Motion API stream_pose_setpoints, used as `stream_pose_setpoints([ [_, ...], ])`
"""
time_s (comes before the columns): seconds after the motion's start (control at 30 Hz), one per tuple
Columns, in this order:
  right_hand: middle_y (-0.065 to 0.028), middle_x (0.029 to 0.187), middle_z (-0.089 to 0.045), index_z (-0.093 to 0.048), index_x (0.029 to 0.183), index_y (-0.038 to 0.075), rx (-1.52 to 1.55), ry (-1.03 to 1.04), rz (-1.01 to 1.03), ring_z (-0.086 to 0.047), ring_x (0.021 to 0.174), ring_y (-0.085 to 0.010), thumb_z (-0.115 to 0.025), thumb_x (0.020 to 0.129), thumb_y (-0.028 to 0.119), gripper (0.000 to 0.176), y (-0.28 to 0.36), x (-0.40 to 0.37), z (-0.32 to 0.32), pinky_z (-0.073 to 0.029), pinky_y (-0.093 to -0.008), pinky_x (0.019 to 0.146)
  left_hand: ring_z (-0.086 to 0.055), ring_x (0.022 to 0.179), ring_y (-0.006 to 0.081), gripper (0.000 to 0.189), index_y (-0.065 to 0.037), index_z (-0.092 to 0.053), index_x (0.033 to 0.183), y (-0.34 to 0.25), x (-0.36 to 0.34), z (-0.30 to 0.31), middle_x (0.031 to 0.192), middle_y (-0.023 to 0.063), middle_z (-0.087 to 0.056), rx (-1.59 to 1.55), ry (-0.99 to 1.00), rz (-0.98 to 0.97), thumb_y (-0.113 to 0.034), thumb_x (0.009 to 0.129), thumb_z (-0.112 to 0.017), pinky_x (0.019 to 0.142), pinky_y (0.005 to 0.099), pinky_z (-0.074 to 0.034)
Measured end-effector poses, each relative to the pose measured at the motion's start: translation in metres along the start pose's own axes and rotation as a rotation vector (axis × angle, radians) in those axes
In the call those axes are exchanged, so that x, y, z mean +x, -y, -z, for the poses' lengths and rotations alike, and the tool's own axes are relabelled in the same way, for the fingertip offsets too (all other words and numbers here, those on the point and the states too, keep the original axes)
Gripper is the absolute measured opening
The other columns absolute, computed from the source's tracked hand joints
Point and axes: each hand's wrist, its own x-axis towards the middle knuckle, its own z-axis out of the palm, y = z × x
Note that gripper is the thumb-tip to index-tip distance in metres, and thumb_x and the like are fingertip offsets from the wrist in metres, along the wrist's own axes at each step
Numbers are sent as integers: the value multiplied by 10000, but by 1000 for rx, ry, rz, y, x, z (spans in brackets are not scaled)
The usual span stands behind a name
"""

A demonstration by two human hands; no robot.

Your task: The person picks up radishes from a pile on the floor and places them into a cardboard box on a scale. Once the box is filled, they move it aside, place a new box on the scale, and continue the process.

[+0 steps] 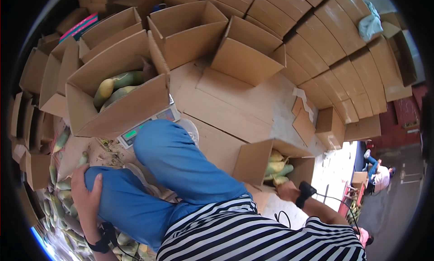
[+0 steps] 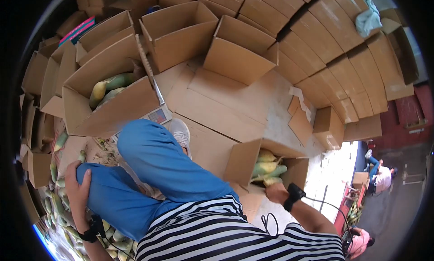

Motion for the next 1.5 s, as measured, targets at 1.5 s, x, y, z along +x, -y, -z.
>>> stream_pose_setpoints([
  [1.5, -155, 740, -640, -618, 887, -38, 581, -679, 214, -622, 690, -275, -583, 848, 603, 643, 121, 226, 555, -495, -381, 673, -687, 857, 326, 404, 32, -666, 1055, 97, 208, -30, 895, 214, -703, -271, 198, 463, -322, 867, -621, 796, 400, -521],
])
